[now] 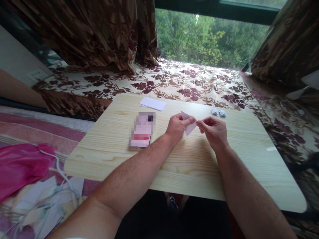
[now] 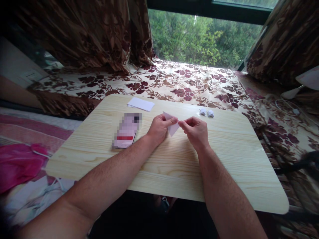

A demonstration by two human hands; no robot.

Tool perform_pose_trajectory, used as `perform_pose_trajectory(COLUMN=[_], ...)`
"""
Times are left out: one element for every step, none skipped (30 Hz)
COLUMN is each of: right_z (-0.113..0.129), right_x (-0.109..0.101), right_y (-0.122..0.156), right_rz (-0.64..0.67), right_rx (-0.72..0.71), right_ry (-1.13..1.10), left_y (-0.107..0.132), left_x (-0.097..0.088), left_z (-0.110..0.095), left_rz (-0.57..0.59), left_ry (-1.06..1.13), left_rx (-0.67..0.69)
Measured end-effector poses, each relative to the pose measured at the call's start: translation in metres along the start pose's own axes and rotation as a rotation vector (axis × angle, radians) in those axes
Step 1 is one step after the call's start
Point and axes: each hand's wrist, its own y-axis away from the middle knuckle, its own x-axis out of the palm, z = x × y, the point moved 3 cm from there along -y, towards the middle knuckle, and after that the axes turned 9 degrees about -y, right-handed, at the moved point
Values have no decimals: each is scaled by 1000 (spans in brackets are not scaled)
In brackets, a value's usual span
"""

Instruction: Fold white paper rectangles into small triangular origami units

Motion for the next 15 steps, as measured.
perform_pose_trajectory(right_z=[0,0,0,0,1,2,3,3,4,4,4,3,3,2,1], right_x=[0,1,2,3,3,3,2,1,0,0,-1,-1,-1,0,1], right_y=[0,-1,-1,-2,-2,-2,-2,-3,-3,-3,-3,-3,-3,-3,-3], right_rz=[21,54,88,111,116,108,94,76,65,57,51,50,51,57,67], right_rx=[13,24,32,34,29,20,13,7,5,5,5,10,18,28,39], right_ry=[-23,-43,-62,-83,-107,-134,-162,-184,-197,-206,-215,-225,-236,-241,-240], left_y=[-1,-1,-2,-2,-2,-2,-2,-2,-1,0,0,1,1,2,2], left_x=[0,0,-1,-1,-1,-2,-2,-2,-2,-2,-1,0,0,1,1], left_z=[0,-1,-1,-1,-1,-1,-2,-2,-2,-2,-3,-3,-3,-4,-5], left_rz=[-2,-4,-7,-10,-14,-18,-22,-23,-19,-12,-2,6,8,5,0], left_ry=[38,72,98,111,111,101,85,67,59,56,53,50,44,39,41], left_rx=[-4,-11,-19,-26,-32,-37,-40,-44,-49,-53,-55,-56,-57,-58,-61])
